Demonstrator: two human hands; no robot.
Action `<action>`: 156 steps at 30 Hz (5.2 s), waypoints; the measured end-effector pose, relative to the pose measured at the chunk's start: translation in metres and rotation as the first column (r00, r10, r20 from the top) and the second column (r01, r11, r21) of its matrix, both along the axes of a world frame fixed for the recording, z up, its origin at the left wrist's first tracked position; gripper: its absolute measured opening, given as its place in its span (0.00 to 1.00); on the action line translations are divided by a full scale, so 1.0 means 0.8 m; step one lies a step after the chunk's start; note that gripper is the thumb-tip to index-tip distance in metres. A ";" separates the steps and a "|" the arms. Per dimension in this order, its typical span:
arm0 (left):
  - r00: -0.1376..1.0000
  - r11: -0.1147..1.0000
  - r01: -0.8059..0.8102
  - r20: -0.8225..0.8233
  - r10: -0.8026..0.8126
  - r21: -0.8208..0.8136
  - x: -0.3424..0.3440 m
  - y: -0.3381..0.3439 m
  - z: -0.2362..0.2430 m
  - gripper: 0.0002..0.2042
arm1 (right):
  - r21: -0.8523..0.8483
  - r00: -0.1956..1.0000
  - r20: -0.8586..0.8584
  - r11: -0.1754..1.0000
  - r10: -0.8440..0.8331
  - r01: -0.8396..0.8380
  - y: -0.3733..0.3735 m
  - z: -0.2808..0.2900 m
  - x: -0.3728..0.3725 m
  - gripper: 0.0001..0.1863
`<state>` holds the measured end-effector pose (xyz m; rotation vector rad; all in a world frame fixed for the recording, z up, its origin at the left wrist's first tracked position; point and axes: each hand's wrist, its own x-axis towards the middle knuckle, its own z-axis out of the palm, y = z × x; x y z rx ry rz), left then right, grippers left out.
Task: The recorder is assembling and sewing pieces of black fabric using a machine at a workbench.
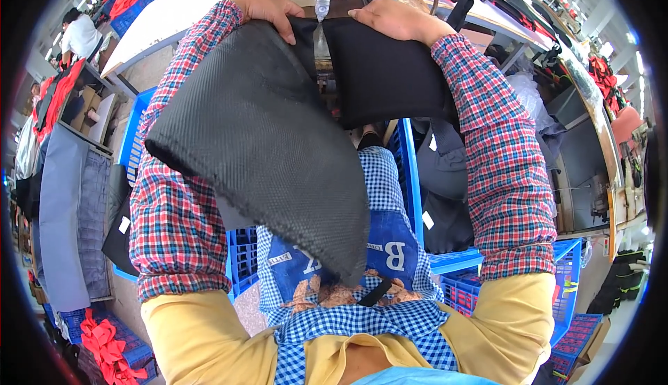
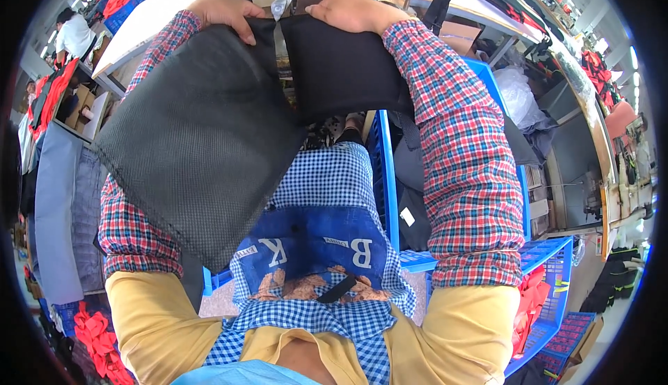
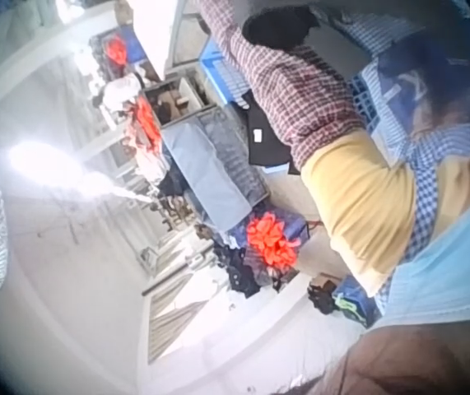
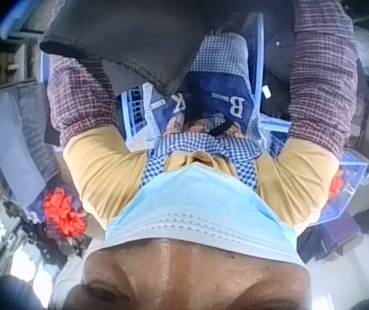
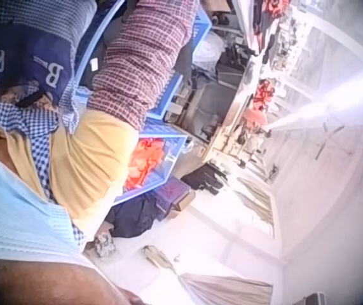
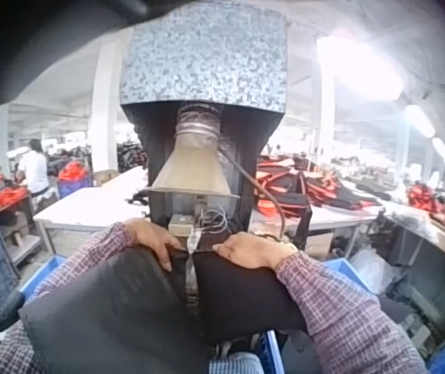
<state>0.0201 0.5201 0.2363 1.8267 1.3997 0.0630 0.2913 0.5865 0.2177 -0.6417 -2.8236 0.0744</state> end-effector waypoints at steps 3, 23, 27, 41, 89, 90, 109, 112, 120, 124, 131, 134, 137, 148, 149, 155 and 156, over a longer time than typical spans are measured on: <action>1.000 1.000 0.011 -0.004 -0.011 0.010 -0.002 0.009 0.001 0.24 | -0.038 0.999 -0.021 0.999 -0.026 0.025 -0.004 0.005 0.002 0.29; 0.998 0.995 0.056 -0.040 -0.053 0.082 -0.012 -0.004 0.009 0.21 | 0.044 0.996 -0.085 0.999 0.016 -0.012 -0.009 0.006 0.018 0.27; 0.992 0.996 -0.058 0.120 0.050 0.067 -0.016 -0.020 0.010 0.20 | 0.057 0.994 -0.092 0.996 -0.066 0.072 -0.021 0.017 0.030 0.28; 0.975 0.994 -0.100 0.203 0.087 0.053 0.013 -0.052 0.009 0.20 | 0.116 0.999 0.021 0.992 -0.050 0.047 0.002 0.003 0.053 0.23; 0.972 0.931 -0.103 0.236 0.019 0.349 0.080 -0.178 -0.005 0.14 | 0.176 0.987 -0.160 0.983 -0.025 0.054 -0.152 -0.014 0.083 0.19; 0.980 0.946 -0.132 0.185 0.078 0.296 0.075 -0.169 -0.002 0.14 | 0.274 0.985 -0.170 0.961 0.006 0.042 -0.143 -0.011 0.079 0.17; 0.975 0.970 -0.209 0.107 0.197 0.122 0.012 -0.016 -0.019 0.19 | 0.055 0.994 0.099 0.997 0.047 -0.052 -0.015 0.006 0.006 0.20; 0.972 0.975 -0.199 0.143 0.184 0.095 0.007 -0.012 -0.022 0.18 | 0.080 0.991 0.122 0.995 0.052 -0.062 -0.013 0.011 0.003 0.21; 0.971 0.975 -0.185 0.174 0.163 0.121 -0.003 0.002 -0.023 0.18 | 0.124 0.992 0.126 0.992 -0.032 0.016 -0.017 0.019 0.006 0.21; 0.974 0.973 -0.179 0.170 0.153 0.148 -0.005 0.007 -0.023 0.17 | 0.156 0.996 0.087 0.988 -0.020 0.006 -0.008 0.016 0.004 0.21; 0.977 0.945 -0.189 0.148 0.153 0.268 -0.006 0.016 -0.027 0.13 | 0.154 0.995 0.087 0.987 -0.058 0.044 0.016 0.008 -0.003 0.21; 0.984 0.940 -0.164 0.123 0.132 0.299 -0.009 0.020 -0.026 0.13 | 0.129 0.995 0.078 0.990 -0.060 0.050 0.027 0.006 -0.004 0.20; 0.987 0.939 -0.151 0.100 0.125 0.310 -0.010 0.022 -0.026 0.13 | 0.150 0.993 0.113 0.989 -0.027 0.010 0.035 0.004 -0.005 0.21; 0.989 0.950 -0.129 0.112 0.101 0.283 -0.012 0.022 -0.025 0.15 | 0.175 0.997 0.069 0.984 -0.034 0.022 0.023 0.012 0.001 0.22; 0.989 0.948 -0.129 0.113 0.100 0.292 -0.012 0.024 -0.027 0.15 | 0.176 0.997 0.071 0.984 -0.034 0.021 0.028 0.009 0.001 0.22; 0.963 0.865 -0.268 0.142 0.229 0.423 -0.061 -0.001 -0.021 0.19 | 0.325 0.989 0.004 0.935 0.147 -0.141 0.067 0.013 0.041 0.14; 0.916 0.740 -0.401 0.248 0.315 0.540 -0.077 -0.019 -0.016 0.22 | 0.197 0.992 0.074 0.976 -0.106 0.090 0.076 0.039 0.073 0.17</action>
